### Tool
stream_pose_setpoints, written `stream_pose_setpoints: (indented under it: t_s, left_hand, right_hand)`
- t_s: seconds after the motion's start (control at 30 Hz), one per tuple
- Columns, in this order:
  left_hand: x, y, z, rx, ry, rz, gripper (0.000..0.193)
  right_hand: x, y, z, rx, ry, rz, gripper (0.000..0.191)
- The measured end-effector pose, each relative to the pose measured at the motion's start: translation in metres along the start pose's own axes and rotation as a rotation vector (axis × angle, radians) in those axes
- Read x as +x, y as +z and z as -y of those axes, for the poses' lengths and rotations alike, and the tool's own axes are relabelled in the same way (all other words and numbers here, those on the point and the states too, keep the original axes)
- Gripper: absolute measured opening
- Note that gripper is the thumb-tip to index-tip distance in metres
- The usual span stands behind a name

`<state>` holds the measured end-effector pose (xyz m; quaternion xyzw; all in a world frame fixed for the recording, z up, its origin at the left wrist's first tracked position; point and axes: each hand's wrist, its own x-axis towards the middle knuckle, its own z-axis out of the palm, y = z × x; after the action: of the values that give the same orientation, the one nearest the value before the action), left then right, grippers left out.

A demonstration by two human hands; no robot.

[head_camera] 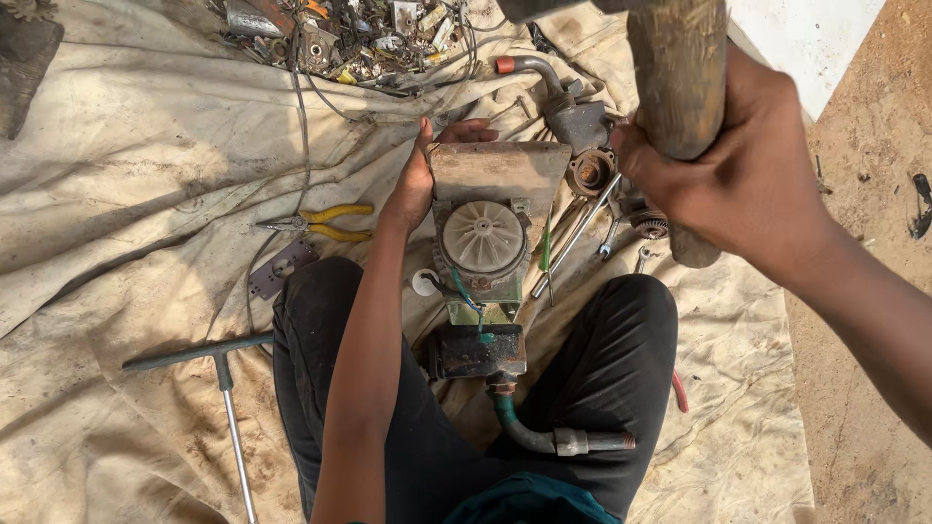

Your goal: The person sits on a tarp and uses a screwdriver and pliers to remove a plastic fan cover from a small motor. They then use a socket wrench to loosen and remove bolts from the motor housing, separating the casing to expose the internal components.

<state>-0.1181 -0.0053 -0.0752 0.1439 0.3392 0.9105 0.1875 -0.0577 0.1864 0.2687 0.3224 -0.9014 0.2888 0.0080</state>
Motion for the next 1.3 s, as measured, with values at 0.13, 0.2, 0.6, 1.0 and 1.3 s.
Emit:
stream_pose_setpoints:
  t_s: [0.13, 0.2, 0.6, 1.0, 1.3]
  left_hand:
    - [-0.001, 0.001, -0.001, 0.041, -0.008, -0.016, 0.088]
    - [0.001, 0.002, -0.002, -0.021, -0.023, 0.001, 0.089]
    - [-0.002, -0.007, 0.002, 0.407, -0.142, -0.401, 0.097]
    - [-0.065, 0.027, -0.018, 0.269, 0.115, -1.156, 0.06]
    - [-0.19, 0.079, 0.103, 0.631, -0.526, -0.978, 0.027]
  right_hand:
    - [-0.033, 0.059, -0.024, -0.219, 0.804, 0.611, 0.043]
    - [-0.066, 0.06, -0.05, -0.006, 1.06, 0.56, 0.029]
    - [-0.475, 0.092, -0.176, 0.676, 1.772, -0.22, 0.018]
    - [-0.5, 0.149, -0.172, 0.318, 1.9, -0.34, 0.029]
    - [-0.398, 0.182, -0.031, -0.201, 0.51, -0.226, 0.048]
